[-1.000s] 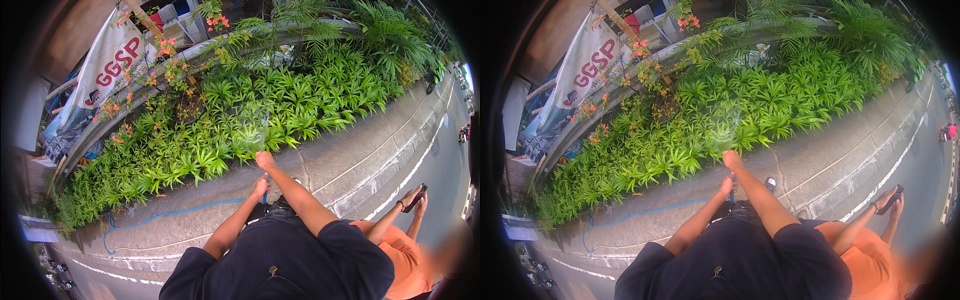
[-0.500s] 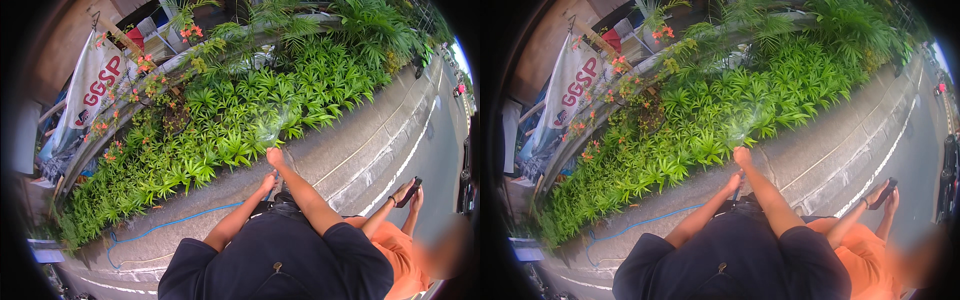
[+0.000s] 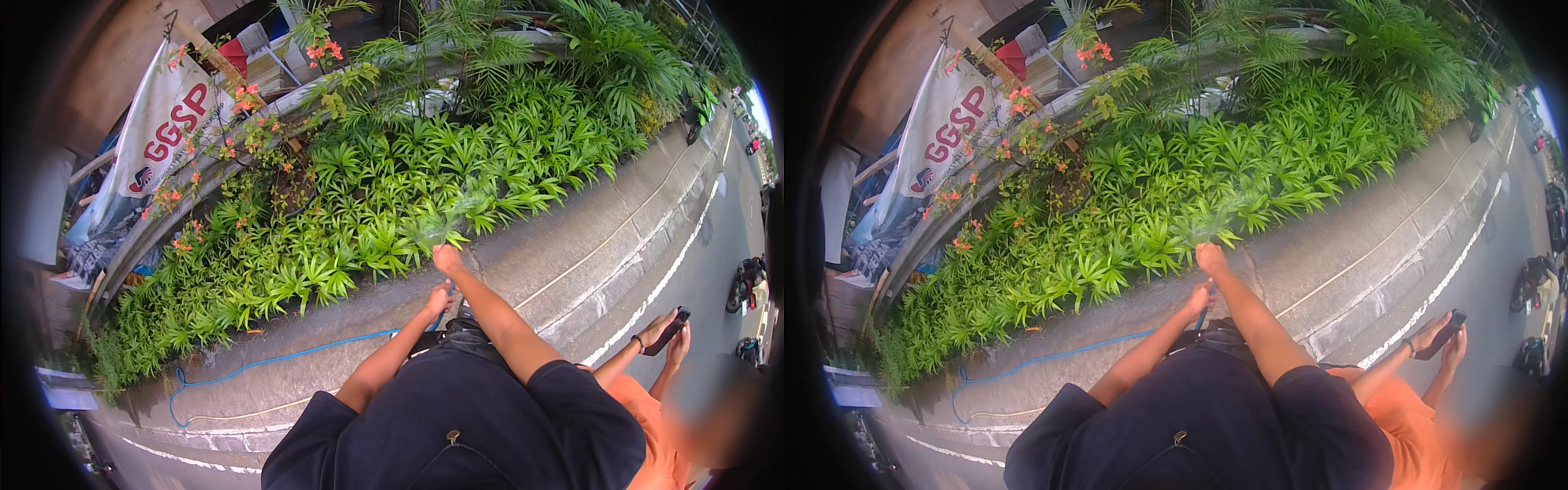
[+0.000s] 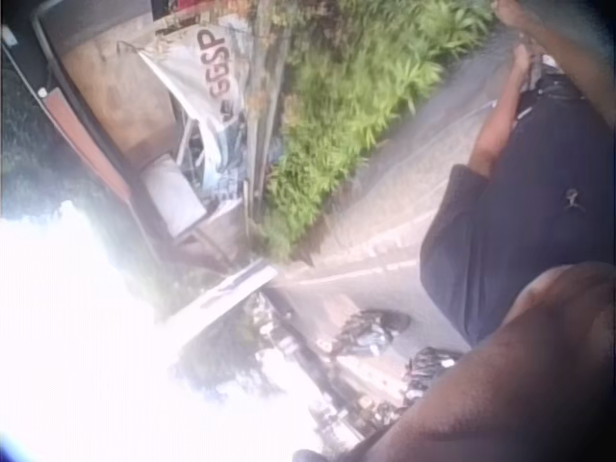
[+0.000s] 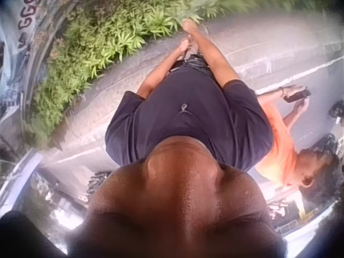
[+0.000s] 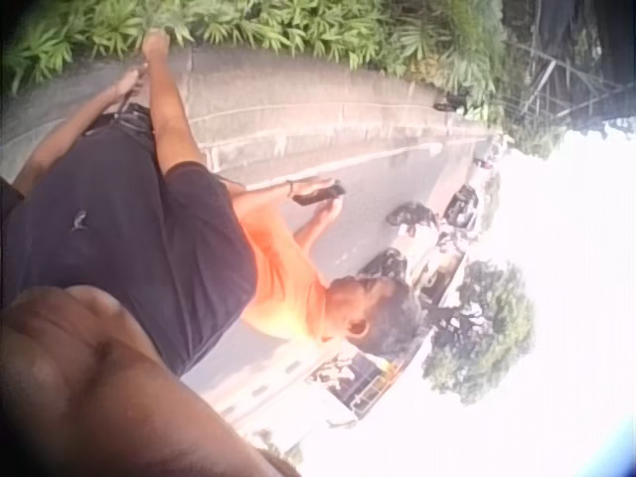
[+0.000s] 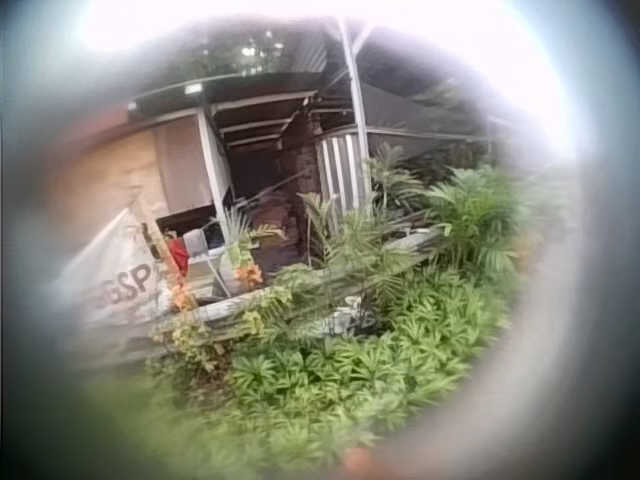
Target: The person waters a roadside garden bed using a blue hose. They move the hose along the length of the plants, spraying water onto the foliage and soil.
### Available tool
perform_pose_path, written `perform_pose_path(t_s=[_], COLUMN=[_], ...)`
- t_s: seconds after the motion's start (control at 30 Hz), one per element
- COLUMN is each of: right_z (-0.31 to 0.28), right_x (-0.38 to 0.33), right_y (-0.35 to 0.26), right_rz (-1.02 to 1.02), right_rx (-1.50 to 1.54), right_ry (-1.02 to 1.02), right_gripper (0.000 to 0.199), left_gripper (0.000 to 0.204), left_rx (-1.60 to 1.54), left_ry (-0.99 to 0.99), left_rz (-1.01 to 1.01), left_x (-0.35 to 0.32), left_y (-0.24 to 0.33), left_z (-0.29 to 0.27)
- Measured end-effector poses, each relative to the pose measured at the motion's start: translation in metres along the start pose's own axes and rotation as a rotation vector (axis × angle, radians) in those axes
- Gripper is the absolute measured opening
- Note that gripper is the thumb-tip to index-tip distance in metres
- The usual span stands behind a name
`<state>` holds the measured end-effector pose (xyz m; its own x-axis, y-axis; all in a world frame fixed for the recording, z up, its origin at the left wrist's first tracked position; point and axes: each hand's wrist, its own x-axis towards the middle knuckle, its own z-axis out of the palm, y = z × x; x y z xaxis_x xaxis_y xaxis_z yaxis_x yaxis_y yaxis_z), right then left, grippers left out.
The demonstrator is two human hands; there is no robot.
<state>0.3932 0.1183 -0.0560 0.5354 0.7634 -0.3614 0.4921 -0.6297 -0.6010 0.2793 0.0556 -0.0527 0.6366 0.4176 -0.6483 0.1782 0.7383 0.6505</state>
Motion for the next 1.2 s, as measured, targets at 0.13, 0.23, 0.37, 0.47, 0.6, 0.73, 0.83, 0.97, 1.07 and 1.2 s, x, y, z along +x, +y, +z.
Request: perform_pose_path(t_s=[0.13,0.23,0.37,0.47,0.6,0.73,0.83,0.97,1.07,1.2], right_z=[0.017,0.027,0.037,0.038,0.036,0.027,0.012,-0.009,-0.021,-0.025], right_x=[-0.006,-0.006,-0.009,-0.013,-0.009,0.003,0.007,0.012,0.018,0.024], right_y=[-0.022,-0.037,-0.052,-0.058,-0.052,-0.035,-0.026,-0.010,0.004,0.011], right_rz=[-0.115,-0.201,-0.216,-0.237,-0.207,-0.149,-0.106,-0.014,0.007,0.000], right_rx=[-0.027,-0.053,-0.011,-0.026,-0.021,-0.023,-0.010,0.043,0.064,0.064], right_ry=[-0.097,-0.169,-0.228,-0.229,-0.208,-0.168,-0.123,-0.049,-0.008,0.010], right_gripper=[0.048,0.045,0.044,0.044,0.045,0.046,0.047,0.050,0.050,0.050], left_gripper=[0.038,0.038,0.035,0.032,0.031,0.031,0.034,0.037,0.034,0.035], left_rx=[-0.074,-0.109,-0.182,-0.210,-0.200,-0.152,-0.108,-0.065,-0.029,-0.016], left_ry=[0.093,0.158,0.221,0.215,0.189,0.170,0.162,0.112,0.060,0.070], left_rz=[0.022,0.037,0.075,0.092,0.082,0.072,0.048,0.027,0.042,0.034], left_x=[-0.008,-0.013,-0.021,-0.020,-0.019,-0.008,0.000,0.012,0.018,0.022], left_y=[-0.006,-0.005,-0.001,-0.002,0.001,0.002,0.004,0.006,0.009,0.012], left_z=[-0.016,-0.024,-0.029,-0.033,-0.030,-0.020,-0.009,0.007,0.019,0.027])
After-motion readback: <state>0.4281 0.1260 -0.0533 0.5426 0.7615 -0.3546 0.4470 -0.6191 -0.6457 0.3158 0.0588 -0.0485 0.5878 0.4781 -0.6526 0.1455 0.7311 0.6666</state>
